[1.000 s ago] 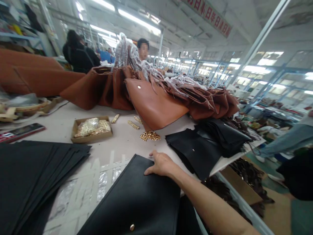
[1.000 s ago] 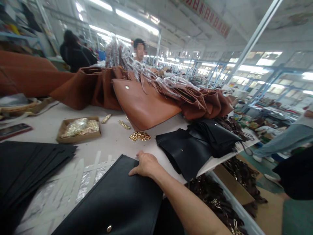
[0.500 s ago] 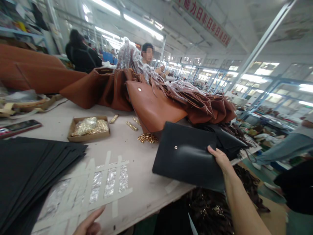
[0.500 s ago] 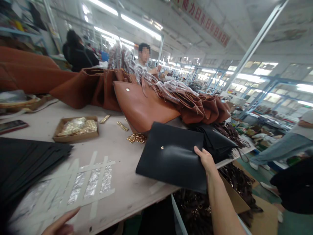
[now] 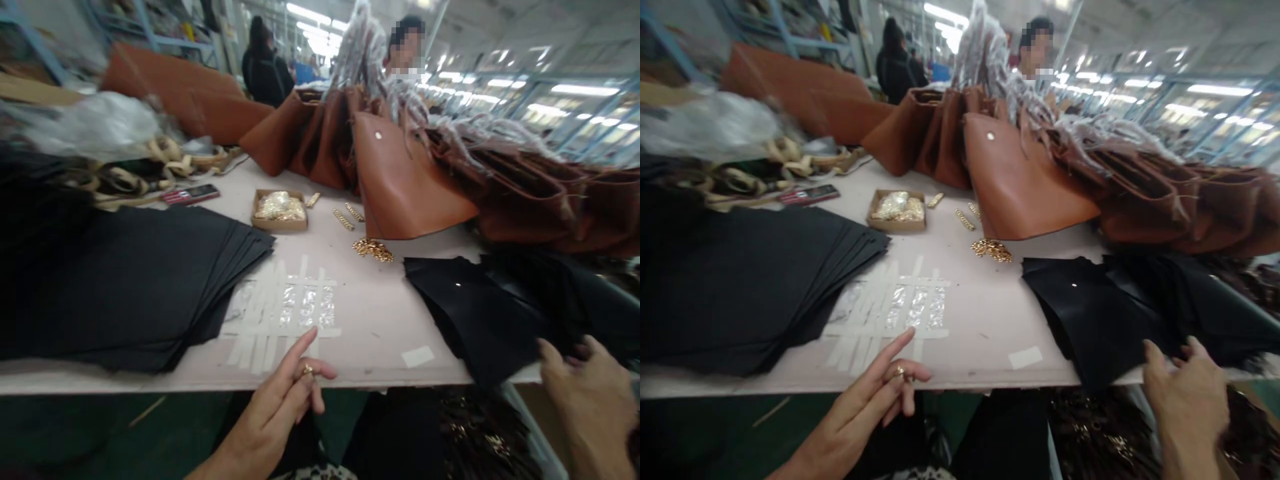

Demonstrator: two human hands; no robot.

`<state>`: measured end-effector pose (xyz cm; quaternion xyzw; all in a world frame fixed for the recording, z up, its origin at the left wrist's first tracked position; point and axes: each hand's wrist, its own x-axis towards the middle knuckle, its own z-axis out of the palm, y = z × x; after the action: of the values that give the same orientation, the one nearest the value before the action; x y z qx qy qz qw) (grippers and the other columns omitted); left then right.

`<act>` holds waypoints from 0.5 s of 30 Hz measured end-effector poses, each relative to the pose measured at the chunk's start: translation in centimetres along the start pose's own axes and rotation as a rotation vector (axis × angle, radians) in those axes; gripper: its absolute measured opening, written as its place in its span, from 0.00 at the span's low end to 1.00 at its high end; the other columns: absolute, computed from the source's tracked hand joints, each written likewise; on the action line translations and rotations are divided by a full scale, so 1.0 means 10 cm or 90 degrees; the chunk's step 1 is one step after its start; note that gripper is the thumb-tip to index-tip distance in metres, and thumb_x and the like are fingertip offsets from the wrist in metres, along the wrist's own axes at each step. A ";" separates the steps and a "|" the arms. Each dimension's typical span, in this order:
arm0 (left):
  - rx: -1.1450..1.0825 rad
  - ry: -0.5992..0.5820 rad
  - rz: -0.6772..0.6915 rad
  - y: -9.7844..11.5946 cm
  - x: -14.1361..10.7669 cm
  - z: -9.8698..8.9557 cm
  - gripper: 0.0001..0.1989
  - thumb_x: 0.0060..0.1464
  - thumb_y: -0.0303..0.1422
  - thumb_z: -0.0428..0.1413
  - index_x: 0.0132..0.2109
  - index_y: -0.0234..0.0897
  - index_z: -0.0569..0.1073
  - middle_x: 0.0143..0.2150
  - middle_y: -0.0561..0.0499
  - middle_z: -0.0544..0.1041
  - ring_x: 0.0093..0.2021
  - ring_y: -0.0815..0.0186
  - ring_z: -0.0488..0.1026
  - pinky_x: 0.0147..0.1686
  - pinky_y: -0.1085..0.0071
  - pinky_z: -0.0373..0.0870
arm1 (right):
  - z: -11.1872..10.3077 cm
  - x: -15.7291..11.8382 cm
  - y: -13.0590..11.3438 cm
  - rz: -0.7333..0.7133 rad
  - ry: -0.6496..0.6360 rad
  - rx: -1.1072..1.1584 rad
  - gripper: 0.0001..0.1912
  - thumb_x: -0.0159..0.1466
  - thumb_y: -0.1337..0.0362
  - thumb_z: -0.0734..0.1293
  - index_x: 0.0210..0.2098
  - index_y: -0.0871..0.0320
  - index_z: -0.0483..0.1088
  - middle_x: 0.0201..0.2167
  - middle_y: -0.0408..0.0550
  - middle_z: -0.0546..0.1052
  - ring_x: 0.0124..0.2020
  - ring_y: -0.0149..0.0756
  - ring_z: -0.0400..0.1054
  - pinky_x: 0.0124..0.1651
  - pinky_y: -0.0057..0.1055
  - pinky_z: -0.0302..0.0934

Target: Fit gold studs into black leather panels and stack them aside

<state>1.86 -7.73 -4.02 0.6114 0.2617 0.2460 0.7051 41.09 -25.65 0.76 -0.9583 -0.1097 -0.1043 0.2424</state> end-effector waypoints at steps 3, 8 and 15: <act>-0.055 -0.046 -0.029 0.11 0.02 -0.03 0.27 0.69 0.36 0.41 0.71 0.49 0.43 0.50 0.45 0.75 0.34 0.70 0.70 0.30 0.72 0.64 | 0.05 -0.39 -0.37 -0.153 -0.152 0.200 0.24 0.62 0.49 0.66 0.55 0.49 0.70 0.49 0.63 0.76 0.53 0.53 0.70 0.56 0.45 0.62; -0.073 -0.094 -0.066 0.20 0.02 -0.05 0.30 0.67 0.32 0.40 0.71 0.46 0.37 0.49 0.44 0.75 0.32 0.69 0.70 0.30 0.70 0.62 | 0.15 -1.30 -1.18 -0.589 -0.524 0.401 0.11 0.65 0.61 0.67 0.47 0.51 0.74 0.42 0.49 0.78 0.42 0.40 0.73 0.46 0.38 0.68; 0.232 -0.070 0.002 0.20 -0.09 -0.17 0.31 0.66 0.25 0.37 0.72 0.38 0.36 0.25 0.57 0.73 0.26 0.69 0.72 0.26 0.75 0.66 | 0.23 -1.83 -1.92 -0.824 -0.802 0.427 0.16 0.70 0.70 0.60 0.52 0.48 0.71 0.39 0.43 0.80 0.43 0.34 0.72 0.55 0.34 0.64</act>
<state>0.03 -6.84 -2.17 0.7421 0.2622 0.1621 0.5952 19.00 -10.94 2.62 -0.4730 -0.7511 0.3528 0.2960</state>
